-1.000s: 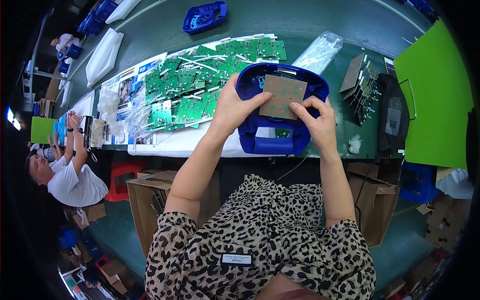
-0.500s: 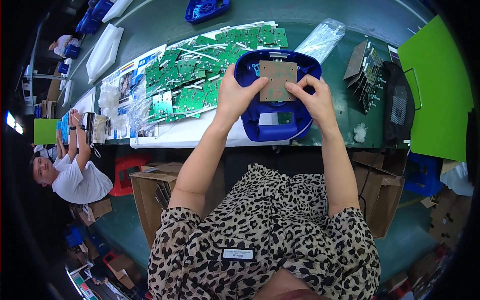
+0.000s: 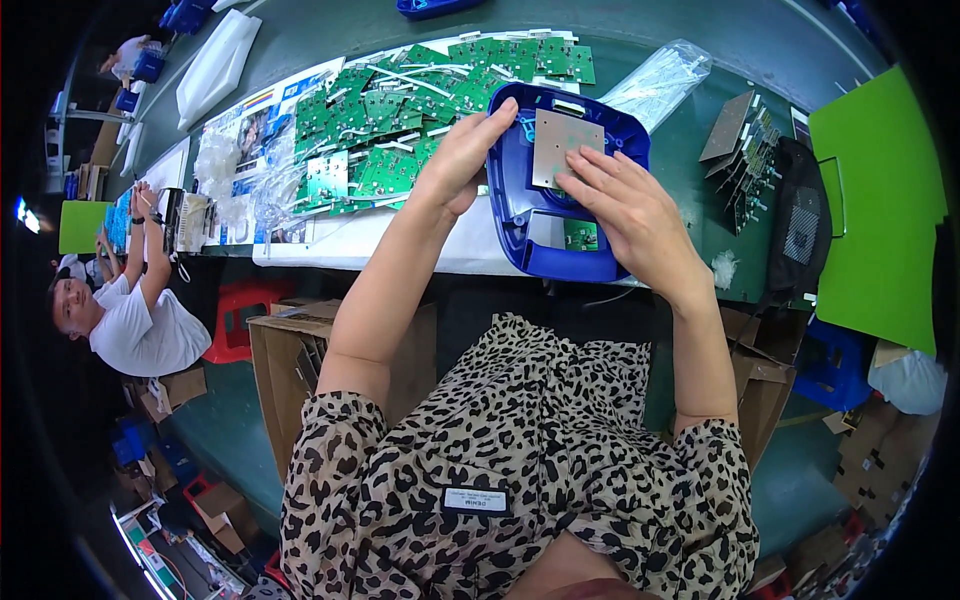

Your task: The person assembles printed circuit boards into plastic housings by hand, integrating electronic components into the housing.

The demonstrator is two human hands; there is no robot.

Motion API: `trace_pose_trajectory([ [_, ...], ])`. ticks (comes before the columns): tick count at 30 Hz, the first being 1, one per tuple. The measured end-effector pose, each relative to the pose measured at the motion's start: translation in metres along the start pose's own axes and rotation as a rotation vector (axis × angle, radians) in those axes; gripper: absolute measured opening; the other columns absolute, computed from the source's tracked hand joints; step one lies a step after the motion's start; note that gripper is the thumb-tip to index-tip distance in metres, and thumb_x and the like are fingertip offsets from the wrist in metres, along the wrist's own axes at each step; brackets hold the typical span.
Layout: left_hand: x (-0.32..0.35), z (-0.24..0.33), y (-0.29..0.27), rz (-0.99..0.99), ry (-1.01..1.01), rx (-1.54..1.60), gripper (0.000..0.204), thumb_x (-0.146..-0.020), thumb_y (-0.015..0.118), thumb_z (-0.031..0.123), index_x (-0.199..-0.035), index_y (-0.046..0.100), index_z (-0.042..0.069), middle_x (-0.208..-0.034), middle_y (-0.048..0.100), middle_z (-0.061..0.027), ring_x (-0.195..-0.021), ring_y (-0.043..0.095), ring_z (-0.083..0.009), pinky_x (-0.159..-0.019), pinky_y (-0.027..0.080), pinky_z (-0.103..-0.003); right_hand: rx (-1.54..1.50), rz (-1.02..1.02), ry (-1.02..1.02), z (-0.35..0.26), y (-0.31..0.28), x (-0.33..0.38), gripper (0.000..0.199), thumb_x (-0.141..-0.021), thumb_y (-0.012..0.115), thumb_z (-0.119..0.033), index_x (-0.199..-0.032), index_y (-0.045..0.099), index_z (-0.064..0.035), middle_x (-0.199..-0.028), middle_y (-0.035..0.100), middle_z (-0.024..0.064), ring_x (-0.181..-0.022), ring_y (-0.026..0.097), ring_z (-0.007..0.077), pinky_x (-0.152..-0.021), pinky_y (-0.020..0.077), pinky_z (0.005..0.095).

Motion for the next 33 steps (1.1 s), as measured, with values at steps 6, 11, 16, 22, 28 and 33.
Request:
trace_pose_trajectory([
  [6,0.011,0.012,0.001,0.042,0.112,0.075,0.034,-0.084,0.057,0.031,-0.098,0.053,0.001,-0.086,0.06,-0.0053,-0.073,0.058,-0.0102,-0.061,0.048,-0.024,0.094,0.004,-0.049,-0.009,-0.005,-0.008,0.039,-0.071,0.051,0.003,-0.108,0.058,-0.0068,-0.118,0.053,0.0096,-0.113,0.047,0.0259,-0.099,0.0318,0.0439],
  [11,0.009,0.012,-0.006,0.004,0.103,0.046,0.035,-0.083,0.059,0.029,-0.104,0.053,0.003,-0.091,0.059,-0.0044,-0.077,0.056,-0.0096,-0.065,0.047,-0.023,0.051,0.051,-0.034,-0.009,-0.013,-0.016,0.037,-0.071,0.054,0.003,-0.106,0.059,-0.0065,-0.117,0.054,0.0101,-0.11,0.047,0.0278,-0.099,0.0325,0.0439],
  [16,0.016,0.008,-0.001,0.037,0.105,0.015,0.038,-0.083,0.06,0.03,-0.109,0.052,0.004,-0.092,0.059,-0.0043,-0.083,0.056,-0.0093,-0.071,0.045,-0.023,0.19,0.468,0.117,0.002,-0.056,-0.009,0.033,-0.073,0.062,-0.008,-0.106,0.059,-0.0053,-0.113,0.055,0.0097,-0.109,0.048,0.0277,-0.094,0.0362,0.042],
  [22,0.018,0.0,0.014,-0.08,0.083,0.074,0.032,-0.085,0.057,0.023,-0.11,0.052,0.003,-0.1,0.06,-0.0068,-0.089,0.058,-0.0117,-0.077,0.047,-0.025,-0.843,0.39,0.718,0.07,0.0,0.026,0.092,-0.066,0.077,-0.029,-0.134,0.023,-0.0002,-0.122,0.045,0.0194,-0.111,0.047,0.0236,-0.093,0.0371,0.0334],
  [28,0.017,-0.007,0.022,-0.074,0.126,-0.165,0.057,-0.065,0.077,0.02,-0.112,0.051,0.002,-0.102,0.059,-0.0079,-0.095,0.056,-0.0176,-0.085,0.045,-0.03,-0.881,0.521,0.73,0.062,0.015,0.033,0.082,-0.064,0.077,-0.011,-0.131,0.03,-0.0024,-0.119,0.047,0.0134,-0.108,0.048,0.0201,-0.092,0.0389,0.0312],
  [33,0.012,-0.018,0.02,-0.003,0.121,-0.283,0.06,-0.057,0.08,0.009,-0.11,0.052,0.002,-0.1,0.059,-0.0088,-0.092,0.057,-0.0175,-0.082,0.047,-0.031,-0.618,0.492,0.661,0.061,0.008,0.032,0.079,-0.062,0.078,-0.014,-0.126,0.033,-0.0015,-0.116,0.05,0.0155,-0.105,0.051,0.0226,-0.089,0.041,0.0324],
])
Point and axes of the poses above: each hand's wrist, its own x-axis away from the middle knuckle, its own y-axis out of the palm, z = x × y, the point moved 5 cm from there along -x, towards the middle knuckle
